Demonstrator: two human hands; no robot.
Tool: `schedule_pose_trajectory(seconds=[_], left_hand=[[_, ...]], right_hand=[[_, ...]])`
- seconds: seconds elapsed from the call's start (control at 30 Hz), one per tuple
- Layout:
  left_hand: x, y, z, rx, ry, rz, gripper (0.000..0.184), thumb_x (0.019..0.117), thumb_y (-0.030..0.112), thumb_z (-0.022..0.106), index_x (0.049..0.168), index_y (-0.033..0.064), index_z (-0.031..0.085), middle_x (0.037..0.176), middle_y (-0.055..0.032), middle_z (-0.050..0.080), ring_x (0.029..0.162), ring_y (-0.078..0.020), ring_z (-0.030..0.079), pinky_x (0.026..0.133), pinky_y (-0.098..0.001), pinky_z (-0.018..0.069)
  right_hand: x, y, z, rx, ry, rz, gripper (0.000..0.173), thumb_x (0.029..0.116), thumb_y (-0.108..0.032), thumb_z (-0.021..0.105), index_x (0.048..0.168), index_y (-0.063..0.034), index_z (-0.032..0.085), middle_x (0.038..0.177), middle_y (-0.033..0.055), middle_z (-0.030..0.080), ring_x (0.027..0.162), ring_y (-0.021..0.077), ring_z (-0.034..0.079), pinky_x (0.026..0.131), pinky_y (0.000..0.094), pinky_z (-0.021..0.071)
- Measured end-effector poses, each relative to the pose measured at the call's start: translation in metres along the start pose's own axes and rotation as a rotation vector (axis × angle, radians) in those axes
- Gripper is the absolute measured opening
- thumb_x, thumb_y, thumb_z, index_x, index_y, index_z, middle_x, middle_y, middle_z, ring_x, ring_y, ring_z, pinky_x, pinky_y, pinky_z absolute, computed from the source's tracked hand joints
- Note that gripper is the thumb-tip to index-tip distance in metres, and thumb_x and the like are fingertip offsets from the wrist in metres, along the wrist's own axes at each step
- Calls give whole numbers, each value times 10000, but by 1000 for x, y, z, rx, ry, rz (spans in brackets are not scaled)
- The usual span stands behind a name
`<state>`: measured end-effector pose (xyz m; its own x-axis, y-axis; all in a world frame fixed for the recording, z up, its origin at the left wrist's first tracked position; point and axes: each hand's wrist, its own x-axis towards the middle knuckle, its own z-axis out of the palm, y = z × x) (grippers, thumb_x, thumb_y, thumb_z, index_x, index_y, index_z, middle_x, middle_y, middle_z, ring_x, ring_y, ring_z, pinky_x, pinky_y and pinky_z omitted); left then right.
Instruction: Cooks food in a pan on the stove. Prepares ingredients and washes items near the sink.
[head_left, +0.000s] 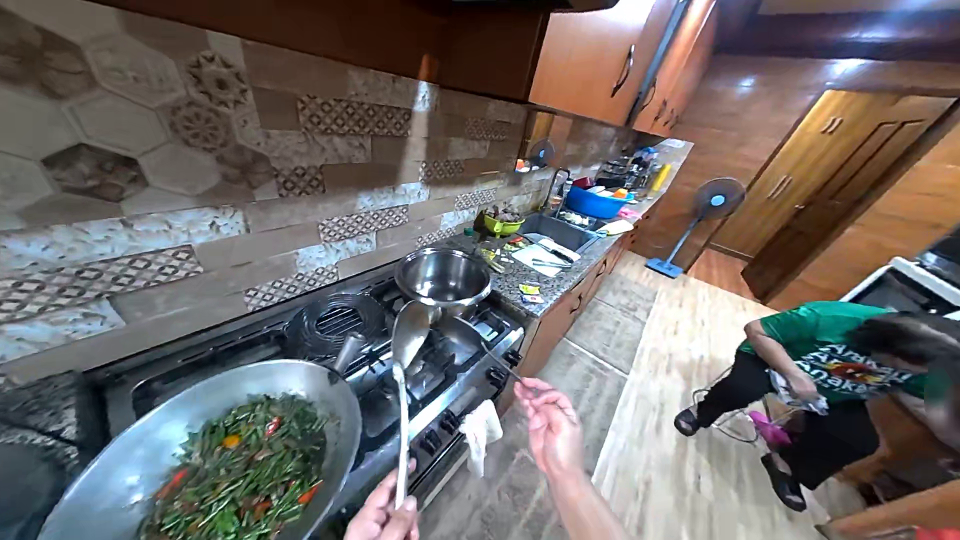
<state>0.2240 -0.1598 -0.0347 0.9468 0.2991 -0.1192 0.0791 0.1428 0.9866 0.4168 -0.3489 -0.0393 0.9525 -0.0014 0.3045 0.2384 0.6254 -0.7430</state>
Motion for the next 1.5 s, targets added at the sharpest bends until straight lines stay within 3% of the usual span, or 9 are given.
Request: schedule_pose_trajectory(seconds=[0.27, 0.5, 0.6, 0.67, 0.83, 0.93, 1.2, 1.4, 1.5], left_hand=[[144, -10, 160, 53, 21, -42, 422, 1053, 58, 464, 1474, 46, 477, 688, 18, 581, 467, -51, 506, 436, -205, 458], [262, 6, 257, 307, 21, -137, 458, 1064, 98, 509, 1517, 70, 445, 855, -55, 632, 532, -85, 499, 510, -256, 453], [322, 7, 278, 534, 27, -157, 552, 1069, 151, 509, 1600, 135, 358, 1109, -166, 661, 759, -222, 615, 725, -413, 533], [365, 8, 291, 619, 20, -183, 582, 1083, 179, 483, 1634, 162, 295, 1335, -221, 628, 1082, -331, 672, 967, -522, 527], [468, -1, 311, 780, 22, -204, 591, 1086, 186, 433, 1649, 178, 253, 1543, -163, 498, 1350, -337, 562, 1127, -545, 444], [523, 0, 320, 878, 35, -238, 607, 1081, 188, 442, 1651, 164, 236, 1584, -171, 445, 1378, -353, 538, 1124, -547, 452], [644, 2, 349, 1103, 146, -372, 761, 988, 139, 573, 1657, 164, 213, 1607, -171, 393, 1251, -381, 622, 985, -558, 553], [702, -9, 381, 1177, 266, -469, 744, 977, 80, 569, 1647, 167, 257, 1560, -199, 440, 1188, -420, 646, 929, -592, 569], [717, -9, 392, 1165, 304, -513, 754, 976, 35, 562, 1648, 186, 256, 1560, -208, 439, 1243, -440, 610, 954, -602, 552]], right_hand=[[159, -26, -146, -269, -206, -249, 323, 889, 8, 453, 711, -158, 664, 1130, 1, 719, 1129, 152, 666, 1010, 352, 546], [295, -25, -187, -712, -435, -263, 251, 902, 23, 420, 814, 78, 650, 1250, 223, 626, 1241, 212, 568, 1061, 328, 466], [346, 6, -187, -786, -469, -219, 235, 892, 39, 431, 822, 78, 652, 1271, 238, 598, 1221, 223, 561, 1026, 322, 475], [379, 29, -189, -819, -498, -202, 223, 898, 49, 442, 833, 90, 652, 1269, 250, 590, 1205, 236, 569, 1012, 325, 487], [453, 76, -202, -1001, -578, -172, 205, 913, 60, 482, 885, 86, 684, 1315, 275, 582, 1234, 318, 581, 1044, 388, 500], [495, 92, -208, -1103, -607, -83, 217, 938, 38, 487, 932, 86, 699, 1367, 275, 561, 1286, 347, 550, 1086, 421, 472], [587, 149, -228, -1260, -757, 100, 223, 977, 9, 503, 1073, 65, 697, 1478, 251, 489, 1380, 345, 488, 1150, 417, 427], [627, 188, -246, -1305, -949, 165, 235, 975, -41, 531, 1099, 6, 725, 1545, 226, 444, 1438, 369, 428, 1184, 446, 386], [639, 192, -257, -1296, -1058, 234, 263, 965, -62, 549, 1168, -33, 714, 1578, 230, 402, 1465, 382, 391, 1191, 469, 374]])
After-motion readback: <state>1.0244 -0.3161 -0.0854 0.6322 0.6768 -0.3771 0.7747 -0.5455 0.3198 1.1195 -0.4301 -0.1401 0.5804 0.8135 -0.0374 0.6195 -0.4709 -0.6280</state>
